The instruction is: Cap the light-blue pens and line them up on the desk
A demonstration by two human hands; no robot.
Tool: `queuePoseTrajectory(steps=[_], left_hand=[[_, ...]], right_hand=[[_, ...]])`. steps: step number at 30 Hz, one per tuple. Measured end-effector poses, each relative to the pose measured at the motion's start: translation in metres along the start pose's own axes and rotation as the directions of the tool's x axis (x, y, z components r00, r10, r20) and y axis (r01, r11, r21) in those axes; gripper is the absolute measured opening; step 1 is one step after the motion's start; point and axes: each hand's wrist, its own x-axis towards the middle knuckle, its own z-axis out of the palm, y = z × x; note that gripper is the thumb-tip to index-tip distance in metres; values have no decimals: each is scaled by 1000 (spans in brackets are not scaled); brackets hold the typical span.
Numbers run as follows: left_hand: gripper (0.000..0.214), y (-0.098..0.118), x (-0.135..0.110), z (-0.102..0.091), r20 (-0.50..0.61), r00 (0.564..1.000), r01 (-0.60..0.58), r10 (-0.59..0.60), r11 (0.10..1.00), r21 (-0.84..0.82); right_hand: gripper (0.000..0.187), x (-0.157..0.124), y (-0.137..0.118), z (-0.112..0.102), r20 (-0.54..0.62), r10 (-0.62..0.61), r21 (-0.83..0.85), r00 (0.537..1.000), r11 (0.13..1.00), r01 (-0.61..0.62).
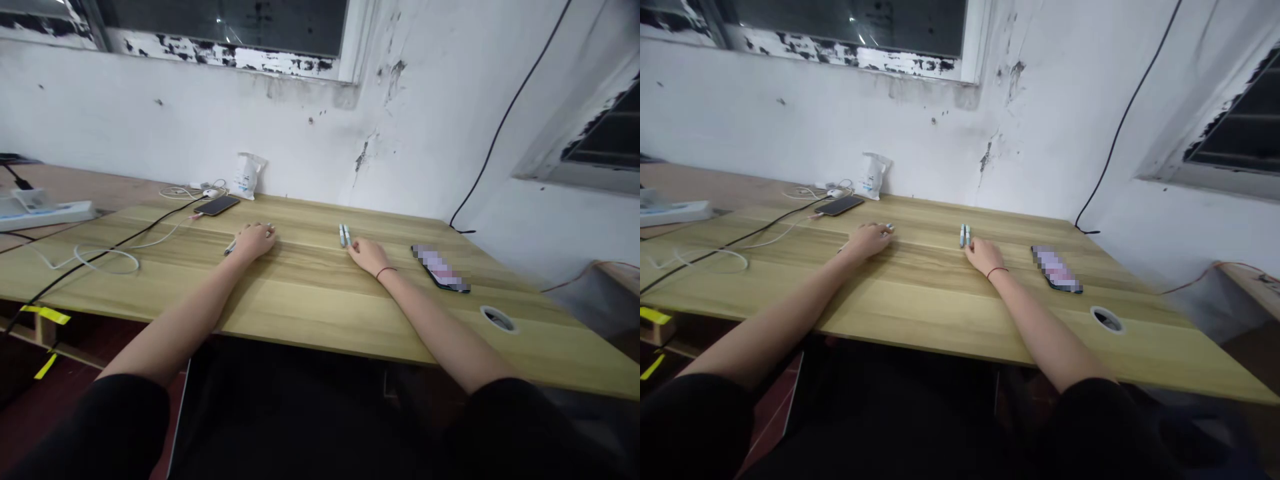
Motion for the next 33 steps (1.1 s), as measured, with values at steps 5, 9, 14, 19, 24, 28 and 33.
queuePoseTrajectory(steps=[5,9,14,19,24,28,33], left_hand=[[40,3,-4,-3,-6,1000,29,-28,997,70],[39,7,-8,-7,-2,998,65,-66,985,158],[37,9,-12,-8,-23,998,56,-52,963,262],[35,12,-13,-7,-18,1000,-14,20,961,275],[32,20,-14,-12,13,990,-143,142,982,120],[32,35,-19,-14,-126,949,-313,288,905,-289],[32,54,-27,-9,-107,945,-265,309,532,-804]], right_hand=[[33,0,-1,-1,-8,-17,48,1000,999,17],[32,1,0,0,-29,-22,98,999,995,25],[27,0,0,2,-60,2,183,998,983,9],[21,-4,-5,-3,-135,-42,239,990,968,73],[19,-13,-17,-13,-170,-116,324,979,931,167],[23,-28,-34,-21,-120,-321,481,940,809,338],[35,-43,-56,-25,50,-398,732,916,639,238]])
